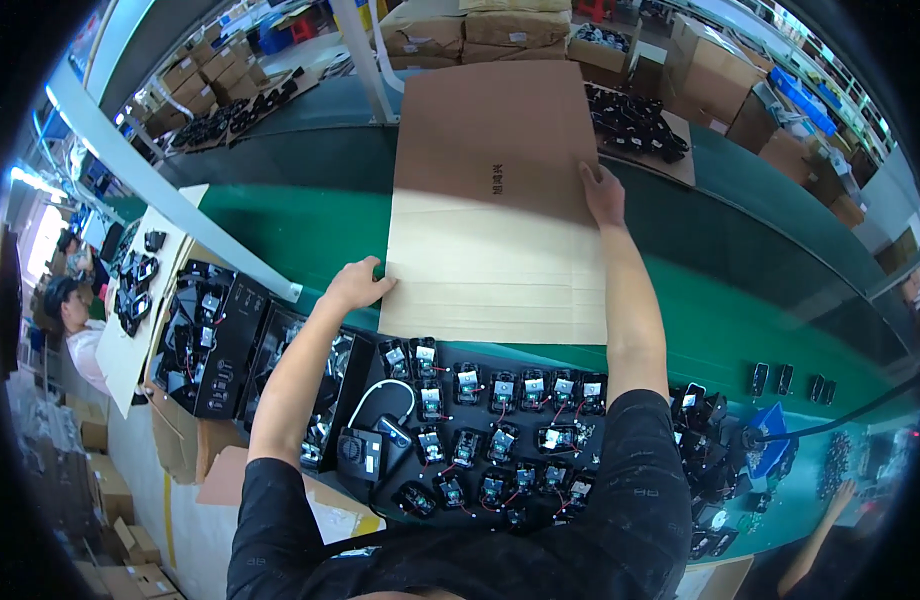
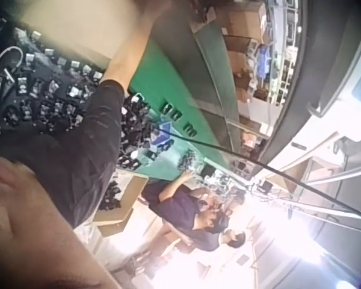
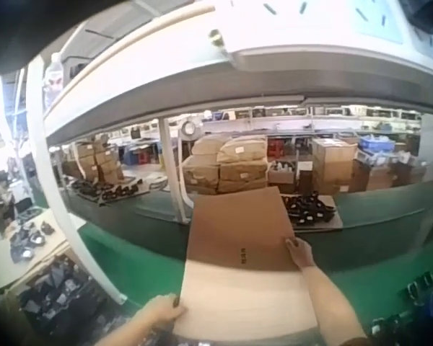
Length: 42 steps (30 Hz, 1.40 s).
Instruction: Manually assemble electronic components on a production line using an electric screwdriver.
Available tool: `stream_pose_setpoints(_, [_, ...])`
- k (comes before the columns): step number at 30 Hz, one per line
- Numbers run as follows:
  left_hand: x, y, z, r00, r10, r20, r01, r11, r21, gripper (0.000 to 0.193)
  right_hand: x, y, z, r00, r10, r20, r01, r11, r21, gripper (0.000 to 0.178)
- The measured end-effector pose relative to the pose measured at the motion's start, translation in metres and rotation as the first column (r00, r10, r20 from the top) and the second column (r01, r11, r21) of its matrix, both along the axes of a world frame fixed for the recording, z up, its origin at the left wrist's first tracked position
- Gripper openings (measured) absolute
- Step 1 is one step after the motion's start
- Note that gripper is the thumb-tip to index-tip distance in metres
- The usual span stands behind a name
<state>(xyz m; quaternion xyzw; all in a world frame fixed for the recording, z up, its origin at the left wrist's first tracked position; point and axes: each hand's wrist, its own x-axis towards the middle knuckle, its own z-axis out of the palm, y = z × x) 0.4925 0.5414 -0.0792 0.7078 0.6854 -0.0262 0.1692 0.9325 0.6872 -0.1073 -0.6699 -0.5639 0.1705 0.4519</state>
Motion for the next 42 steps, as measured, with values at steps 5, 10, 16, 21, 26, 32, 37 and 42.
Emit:
stream_pose_setpoints(5, [0.008, 0.011, -0.021, 0.962, 0.088, 0.258, -0.096, 0.995, 0.019, 0.067, -0.005, 0.011, -0.016, 0.994, -0.005, 0.11, 0.002, 0.999, 0.032, 0.051])
stream_pose_setpoints(10, [0.011, 0.018, -0.018, 0.954, 0.076, 0.29, -0.07, 0.997, -0.031, 0.066, 0.003, 0.012, -0.02, 0.976, 0.0, 0.216, 0.006, 1.0, -0.03, 0.053])
stream_pose_setpoints(16, [0.018, 0.014, 0.032, 0.86, 0.031, 0.509, -0.215, 0.927, 0.307, 0.057, 0.026, 0.007, 0.013, 0.978, 0.061, 0.198, -0.072, 0.996, 0.044, 0.05])
stream_pose_setpoints(21, [-0.019, -0.04, 0.076, 0.624, 0.06, 0.779, -0.278, 0.949, 0.15, 0.06, -0.009, -0.028, 0.043, 0.965, 0.218, 0.146, -0.216, 0.976, -0.029, 0.051])
stream_pose_setpoints(26, [-0.049, -0.091, 0.107, 0.635, 0.167, 0.754, -0.272, 0.962, 0.017, 0.059, -0.028, -0.098, 0.07, 0.914, 0.367, -0.174, -0.388, 0.915, -0.112, 0.055])
stream_pose_setpoints(32, [-0.053, -0.09, 0.104, 0.682, 0.112, 0.722, -0.157, 0.988, -0.004, 0.052, -0.016, -0.136, 0.07, 0.93, 0.327, -0.166, -0.361, 0.897, -0.254, 0.051])
stream_pose_setpoints(37, [-0.014, -0.032, 0.071, 0.738, -0.001, 0.675, -0.036, 0.999, 0.041, 0.048, 0.042, -0.12, 0.031, 0.961, 0.186, -0.203, -0.227, 0.953, -0.202, 0.05])
stream_pose_setpoints(42, [0.011, -0.011, 0.074, 0.901, -0.046, 0.432, 0.03, 0.999, 0.044, 0.046, 0.047, -0.12, 0.012, 0.982, 0.102, -0.161, -0.144, 0.949, -0.28, 0.05])
